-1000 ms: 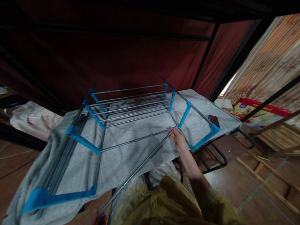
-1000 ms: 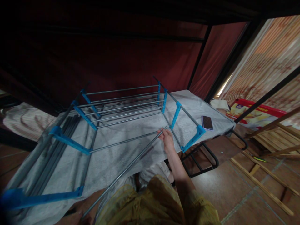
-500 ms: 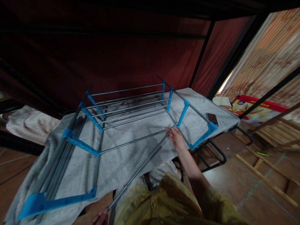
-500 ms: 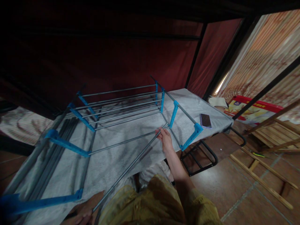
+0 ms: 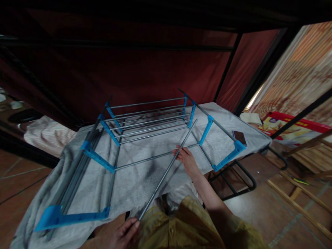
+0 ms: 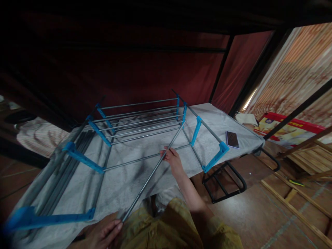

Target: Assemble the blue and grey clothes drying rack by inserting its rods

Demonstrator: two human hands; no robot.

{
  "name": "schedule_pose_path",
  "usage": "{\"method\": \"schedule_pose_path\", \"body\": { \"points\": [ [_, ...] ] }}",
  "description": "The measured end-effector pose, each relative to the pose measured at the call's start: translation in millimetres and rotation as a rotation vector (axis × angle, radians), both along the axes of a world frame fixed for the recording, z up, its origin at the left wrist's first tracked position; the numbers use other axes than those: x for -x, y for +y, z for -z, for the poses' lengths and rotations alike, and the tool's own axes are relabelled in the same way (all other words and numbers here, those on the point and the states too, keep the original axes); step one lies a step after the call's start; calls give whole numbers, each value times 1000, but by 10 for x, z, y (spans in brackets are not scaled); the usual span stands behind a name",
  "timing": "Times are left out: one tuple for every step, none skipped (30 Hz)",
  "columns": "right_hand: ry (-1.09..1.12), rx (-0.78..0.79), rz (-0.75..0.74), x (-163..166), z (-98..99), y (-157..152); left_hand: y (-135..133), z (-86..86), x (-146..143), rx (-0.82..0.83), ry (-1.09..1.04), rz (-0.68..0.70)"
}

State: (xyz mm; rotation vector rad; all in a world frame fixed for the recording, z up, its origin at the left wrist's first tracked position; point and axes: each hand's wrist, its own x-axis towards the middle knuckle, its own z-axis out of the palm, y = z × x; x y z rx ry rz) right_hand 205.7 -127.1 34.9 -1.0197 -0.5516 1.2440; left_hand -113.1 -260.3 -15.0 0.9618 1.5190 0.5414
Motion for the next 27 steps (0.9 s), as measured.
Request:
{"method": "schedule_pose_path", "body": {
  "points": [
    [-12, -5, -32, 65, -24, -24, 41, 14, -59, -17, -39, 15],
    [-29, -10, -64, 135, -44, -52, 83, 28, -127, -21, -80, 61],
    [-49, -16, -97, 208, -58, -83, 125, 41, -203, -49, -118, 104],
    [-73, -20, -131, 283, -65, -117, 165, 51, -285, -84, -160, 139],
    [-98, -25, -165, 358, -62, -153, 202, 57, -373, -111, -207, 171],
    [-122, -29, -199, 430, -51, -191, 233, 58, -463, -123, -259, 199],
    [-144, -36, -230, 497, -31, -230, 260, 53, -553, -129, -311, 223],
    [-166, -46, -256, 556, -3, -270, 281, 45, -643, -131, -348, 255],
    [-189, -59, -280, 605, 30, -310, 298, 35, -731, -135, -373, 268],
    [-214, -74, -306, 643, 66, -349, 312, 26, -815, -140, -401, 269],
    [-241, -86, -331, 669, 102, -385, 323, 22, -894, -138, -432, 263],
    [-266, -94, -355, 684, 134, -418, 333, 24, -966, -134, -462, 262],
    [-288, -100, -378, 688, 162, -444, 343, 33, -1031, -127, -490, 261],
    [-306, -104, -390, 683, 185, -463, 353, 47, -1087, -131, -503, 251],
    [-321, -107, -396, 671, 202, -475, 362, 65, -1133, -136, -501, 266],
    [-333, -109, -392, 652, 215, -477, 371, 84, -1168, -154, -485, 275],
    [-344, -111, -380, 628, 226, -472, 381, 100, -1193, -176, -462, 281],
    [-355, -113, -364, 600, 235, -460, 391, 111, -1207, -201, -438, 279],
    [-366, -114, -344, 568, 245, -443, 404, 114, -1210, -227, -417, 262],
    [-378, -115, -325, 532, 256, -424, 418, 108, -1203, -250, -404, 235],
    [-389, -116, -311, 492, 270, -403, 436, 93, -1187, -266, -397, 204],
    [-399, -117, -299, 450, 285, -383, 458, 68, -1162, -278, -394, 175],
    [-410, -118, -291, 406, 303, -365, 484, 33, -1131, -290, -393, 147],
    [-424, -118, -281, 362, 323, -350, 514, -12, -1093, -301, -389, 122],
    [-440, -120, -270, 317, 344, -338, 546, -65, -1053, -321, -382, 96],
    [-461, -122, -258, 274, 366, -328, 581, -125, -1011, -349, -375, 55],
    [-484, -124, -244, 233, 387, -321, 616, -193, -969, -375, -361, 17]
  ]
}}
